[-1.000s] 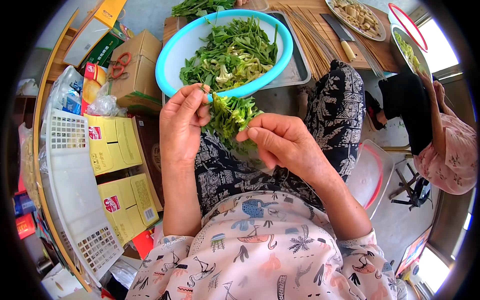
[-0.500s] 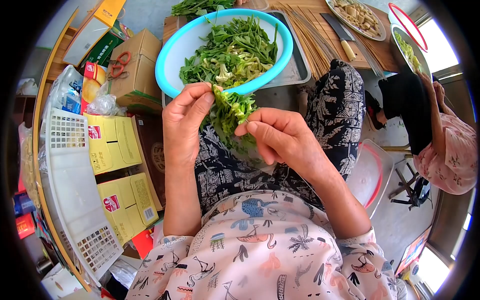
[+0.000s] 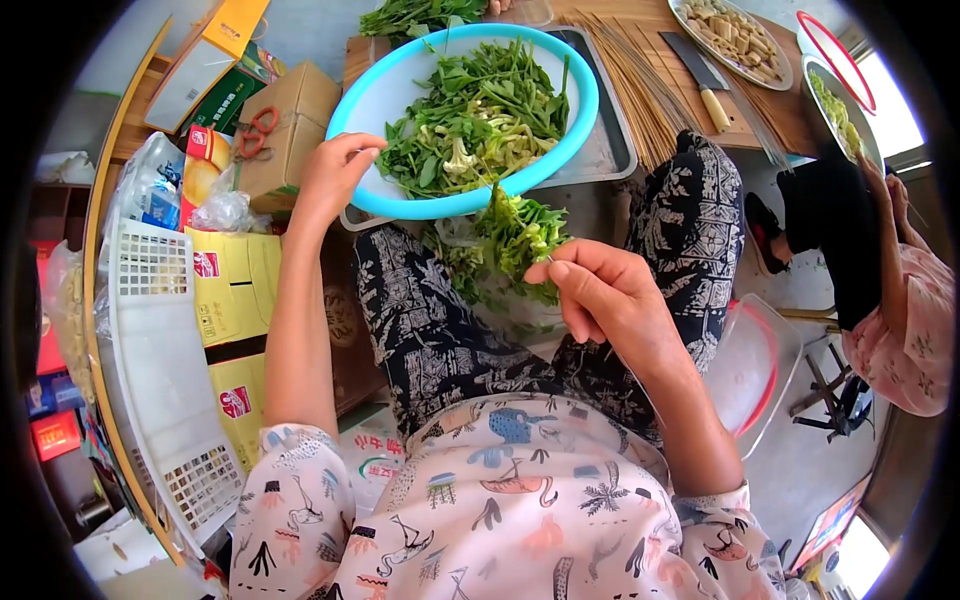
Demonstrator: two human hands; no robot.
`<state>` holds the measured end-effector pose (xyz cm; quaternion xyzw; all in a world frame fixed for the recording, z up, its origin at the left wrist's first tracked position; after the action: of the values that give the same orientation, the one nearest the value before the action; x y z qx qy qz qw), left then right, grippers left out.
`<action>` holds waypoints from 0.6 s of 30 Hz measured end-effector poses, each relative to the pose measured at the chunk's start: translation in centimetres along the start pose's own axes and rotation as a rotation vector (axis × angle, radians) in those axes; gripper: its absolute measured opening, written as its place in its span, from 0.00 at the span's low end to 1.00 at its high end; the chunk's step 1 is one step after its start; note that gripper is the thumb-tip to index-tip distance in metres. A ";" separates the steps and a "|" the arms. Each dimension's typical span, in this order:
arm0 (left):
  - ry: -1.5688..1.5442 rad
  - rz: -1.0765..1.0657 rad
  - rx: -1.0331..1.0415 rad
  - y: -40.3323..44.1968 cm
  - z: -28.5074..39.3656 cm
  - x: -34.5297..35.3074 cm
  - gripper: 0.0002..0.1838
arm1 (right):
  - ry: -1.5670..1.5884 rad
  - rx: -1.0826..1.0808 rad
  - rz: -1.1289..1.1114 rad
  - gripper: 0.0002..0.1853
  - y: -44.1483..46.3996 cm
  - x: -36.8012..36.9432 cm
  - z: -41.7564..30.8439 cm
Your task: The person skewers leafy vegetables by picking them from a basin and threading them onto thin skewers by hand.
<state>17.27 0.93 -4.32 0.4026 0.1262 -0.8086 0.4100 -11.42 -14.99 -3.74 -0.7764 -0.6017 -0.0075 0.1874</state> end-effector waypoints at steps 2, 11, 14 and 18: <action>0.154 -0.155 -0.030 1.7 -1.3 2.2 0.09 | 0.014 0.001 0.006 0.13 -0.1 -0.4 -0.1; 0.411 -0.458 0.068 5.7 -1.8 9.0 0.14 | 0.049 -0.022 0.044 0.13 -0.6 -2.6 0.6; 0.515 -0.461 0.023 6.6 -2.3 9.7 0.12 | 0.060 -0.022 0.059 0.13 -0.7 -3.0 0.6; 0.586 -0.469 0.060 7.6 -3.6 9.9 0.09 | 0.057 -0.020 0.069 0.13 -0.8 -3.1 0.5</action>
<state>21.65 -7.56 -13.15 0.5888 0.3032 -0.7345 0.1481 -13.14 -17.53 -4.75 -0.7981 -0.5687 -0.0293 0.1969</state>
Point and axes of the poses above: each hand's wrist, its own y-axis towards the middle knuckle, its own x-axis out of the palm, z = x × y, the point moved 6 cm from there along y, towards the middle knuckle, and after that the axes turned 2 degrees about -x, right-handed, at the moved point
